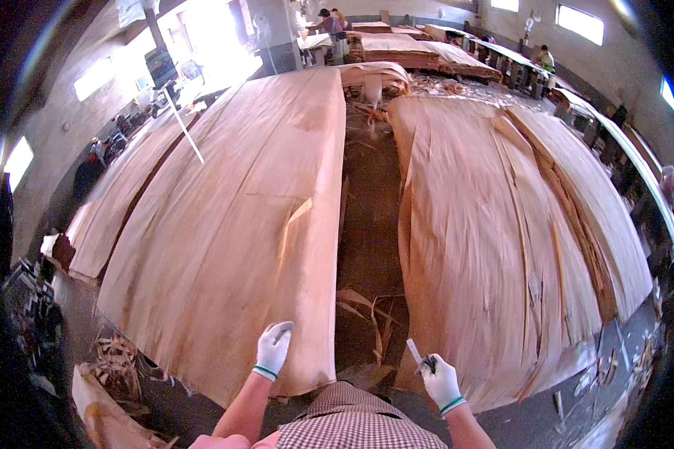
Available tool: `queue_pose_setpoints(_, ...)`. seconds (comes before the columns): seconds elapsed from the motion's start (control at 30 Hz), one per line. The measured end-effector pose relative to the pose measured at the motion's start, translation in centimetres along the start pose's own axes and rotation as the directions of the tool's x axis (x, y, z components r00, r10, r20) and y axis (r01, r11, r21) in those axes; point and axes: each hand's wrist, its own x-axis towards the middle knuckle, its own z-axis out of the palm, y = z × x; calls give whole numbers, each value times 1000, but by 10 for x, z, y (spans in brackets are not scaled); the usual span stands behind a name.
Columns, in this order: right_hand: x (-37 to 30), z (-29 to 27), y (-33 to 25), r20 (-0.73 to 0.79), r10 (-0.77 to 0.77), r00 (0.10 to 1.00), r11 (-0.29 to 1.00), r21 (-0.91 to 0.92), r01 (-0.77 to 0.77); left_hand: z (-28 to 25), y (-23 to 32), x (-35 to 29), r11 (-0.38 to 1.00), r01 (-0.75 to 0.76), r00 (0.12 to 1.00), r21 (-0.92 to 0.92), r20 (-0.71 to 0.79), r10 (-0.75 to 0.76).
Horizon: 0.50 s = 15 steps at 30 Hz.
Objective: The person handles large sheets of wood veneer, picking them up from stacks, laying them across work tables, and using a knife to trim strips and pieces.
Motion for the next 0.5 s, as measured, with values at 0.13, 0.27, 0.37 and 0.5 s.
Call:
queue_pose_setpoints(0.13,70,2,-38,59,-74,996,997,40,72,12,-9,59,911,-92,985,401,-100,143)
queue_pose_setpoints(0.27,137,8,-28,42,-131,990,991,8,131,47,-17,154,819,-1,991,574,-110,78)
queue_pose_setpoints(0.37,170,10,-66,112,-132,985,985,-95,143,69,-36,218,788,60,998,613,-43,-42)
queue_pose_setpoints(0.5,228,16,-102,195,-95,976,977,-170,129,88,-46,284,697,120,983,707,16,-184)
